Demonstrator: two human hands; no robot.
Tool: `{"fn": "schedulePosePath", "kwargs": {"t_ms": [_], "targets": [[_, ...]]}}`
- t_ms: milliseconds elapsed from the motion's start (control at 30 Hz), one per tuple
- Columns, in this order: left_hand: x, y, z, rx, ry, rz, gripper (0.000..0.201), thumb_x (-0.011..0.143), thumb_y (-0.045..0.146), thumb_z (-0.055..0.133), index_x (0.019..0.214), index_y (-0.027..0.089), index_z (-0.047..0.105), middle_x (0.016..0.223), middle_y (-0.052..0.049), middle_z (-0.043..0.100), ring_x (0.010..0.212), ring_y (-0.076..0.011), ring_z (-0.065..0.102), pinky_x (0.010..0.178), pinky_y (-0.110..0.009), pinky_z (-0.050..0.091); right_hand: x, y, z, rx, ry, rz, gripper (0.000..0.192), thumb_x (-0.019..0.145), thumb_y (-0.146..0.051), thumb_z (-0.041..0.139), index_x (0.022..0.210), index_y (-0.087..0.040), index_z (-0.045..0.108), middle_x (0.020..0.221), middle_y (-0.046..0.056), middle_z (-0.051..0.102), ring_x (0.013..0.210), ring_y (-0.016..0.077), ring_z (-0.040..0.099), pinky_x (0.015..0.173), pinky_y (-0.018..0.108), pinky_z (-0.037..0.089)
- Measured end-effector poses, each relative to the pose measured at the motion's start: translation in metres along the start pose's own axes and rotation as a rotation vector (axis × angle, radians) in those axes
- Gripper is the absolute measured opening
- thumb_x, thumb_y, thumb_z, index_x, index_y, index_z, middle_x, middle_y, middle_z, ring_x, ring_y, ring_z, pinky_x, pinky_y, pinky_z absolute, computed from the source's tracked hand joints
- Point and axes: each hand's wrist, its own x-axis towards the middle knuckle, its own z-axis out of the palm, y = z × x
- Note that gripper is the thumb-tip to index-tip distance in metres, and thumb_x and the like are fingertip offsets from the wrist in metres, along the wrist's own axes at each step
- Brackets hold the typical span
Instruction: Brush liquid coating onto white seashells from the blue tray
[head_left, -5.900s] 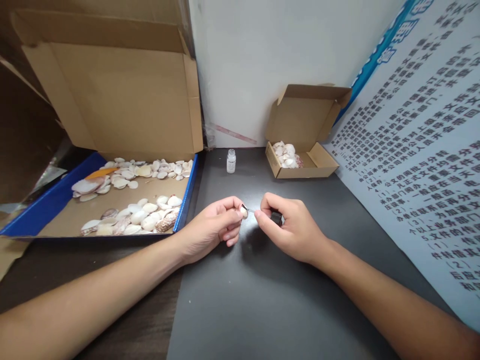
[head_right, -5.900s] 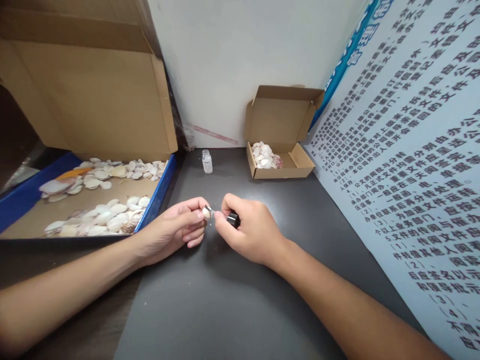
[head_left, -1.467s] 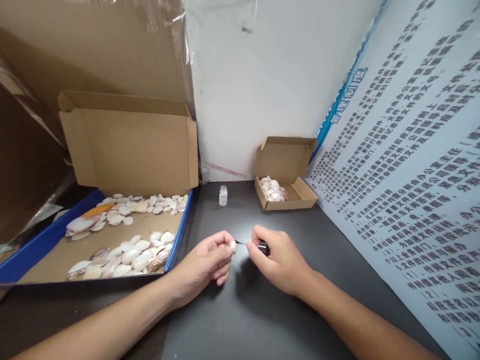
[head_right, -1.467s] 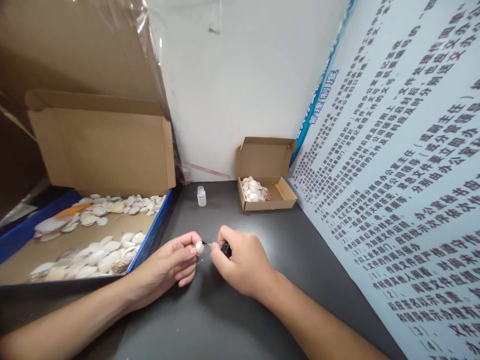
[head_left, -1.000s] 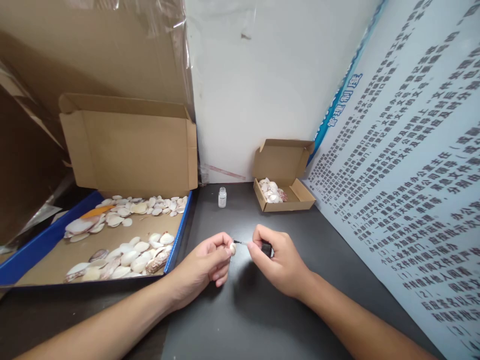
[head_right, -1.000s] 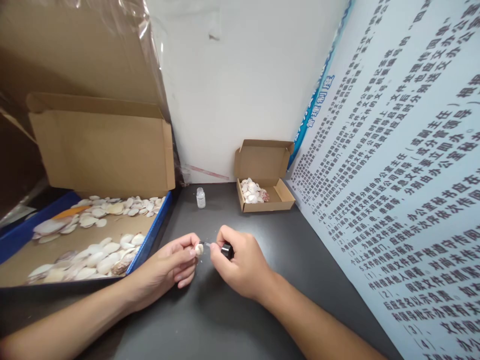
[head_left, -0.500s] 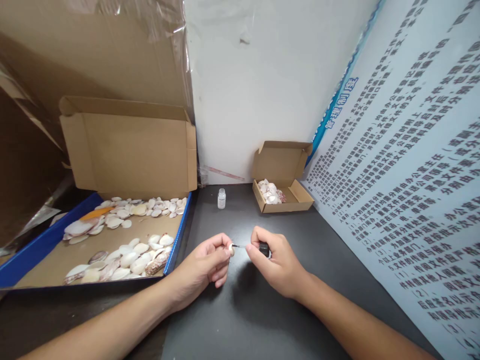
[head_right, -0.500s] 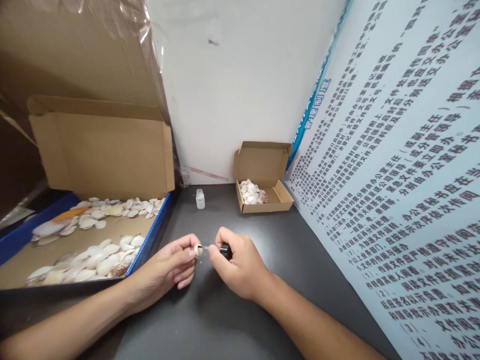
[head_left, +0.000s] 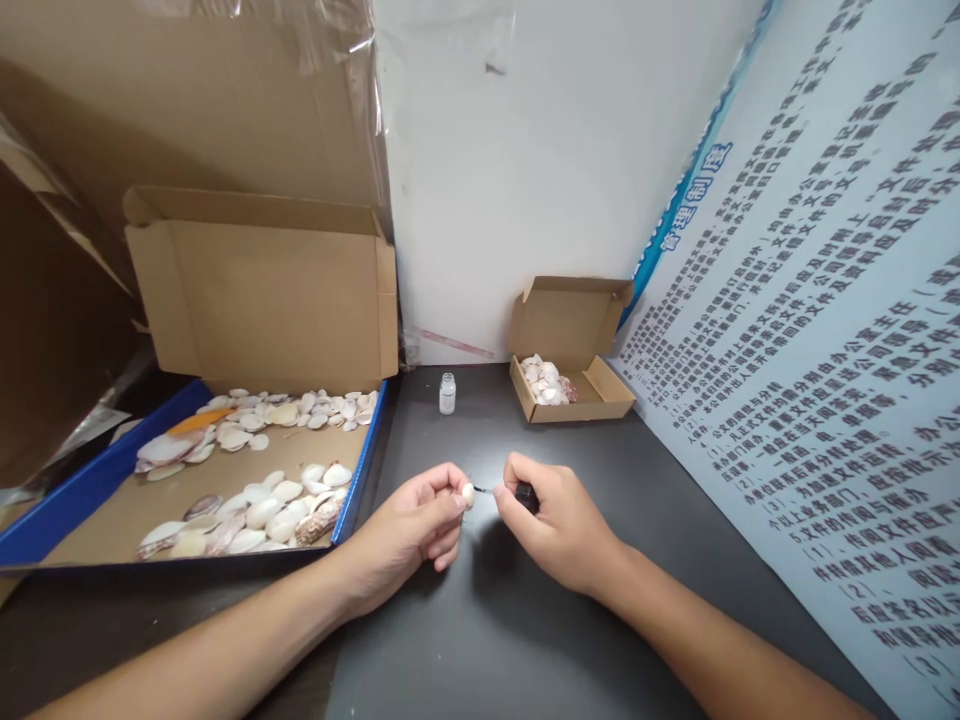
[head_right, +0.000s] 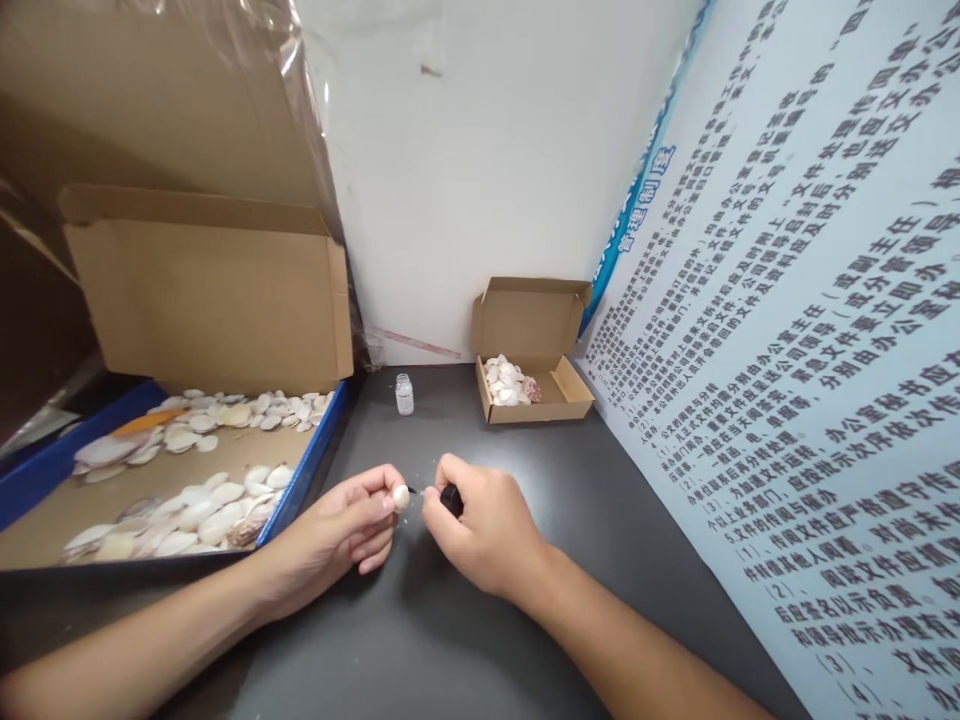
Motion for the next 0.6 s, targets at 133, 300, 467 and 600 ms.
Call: {"fn": "schedulePosePath", "kwargs": {"t_ms": [133,300,467,600], "targets": [[-0.0003,-0.0018,-0.0015,0.001,-0.005,0.008,0.025,0.087,0.038,0.065,0.084,0.02,0.047,0.053,0.011,0.032,0.045,-0.0055,0.025,0.045,-0.018,0.032,-0.0007,-0.0002,-0.0004,0.06,0.044,-0.056,0.023,0.087,-0.026,0.049,0.069,-0.022,0.037,0.057,-0.007,0.038,0.051,0.0102,0.036,0.052,0.024,0.027],[0.0004,-0.0038,-0.0018,0.015,-0.004,0.011,0.026,0.087,0.038,0.066,0.084,0.021,0.047,0.054,0.011,0.033,0.044,-0.0051,0.024,0.044,-0.018,0.032,-0.0012,0.0007,-0.0006,0.028,0.019,-0.056,0.02,0.085,-0.023,0.051,0.069,-0.021,0.038,0.057,-0.006,0.039,0.052,0.0105,0.036,0.053,0.024,0.027],[-0.0002,-0.002,-0.0004,0.037,0.001,0.011,0.025,0.087,0.038,0.066,0.084,0.021,0.048,0.054,0.011,0.032,0.045,-0.0053,0.025,0.045,-0.018,0.033,-0.0005,0.0009,-0.001,0.073,0.061,-0.084,0.022,0.086,-0.024,0.051,0.069,-0.022,0.037,0.058,-0.006,0.038,0.052,0.0102,0.036,0.053,0.024,0.028],[0.0,-0.0018,-0.0001,0.04,0.005,0.0,0.027,0.086,0.04,0.067,0.085,0.021,0.047,0.055,0.011,0.033,0.045,-0.0054,0.026,0.045,-0.019,0.034,-0.0011,0.001,-0.0004,0.05,0.01,-0.097,0.021,0.085,-0.023,0.051,0.069,-0.021,0.038,0.057,-0.006,0.039,0.052,0.0104,0.034,0.052,0.024,0.027]]}}
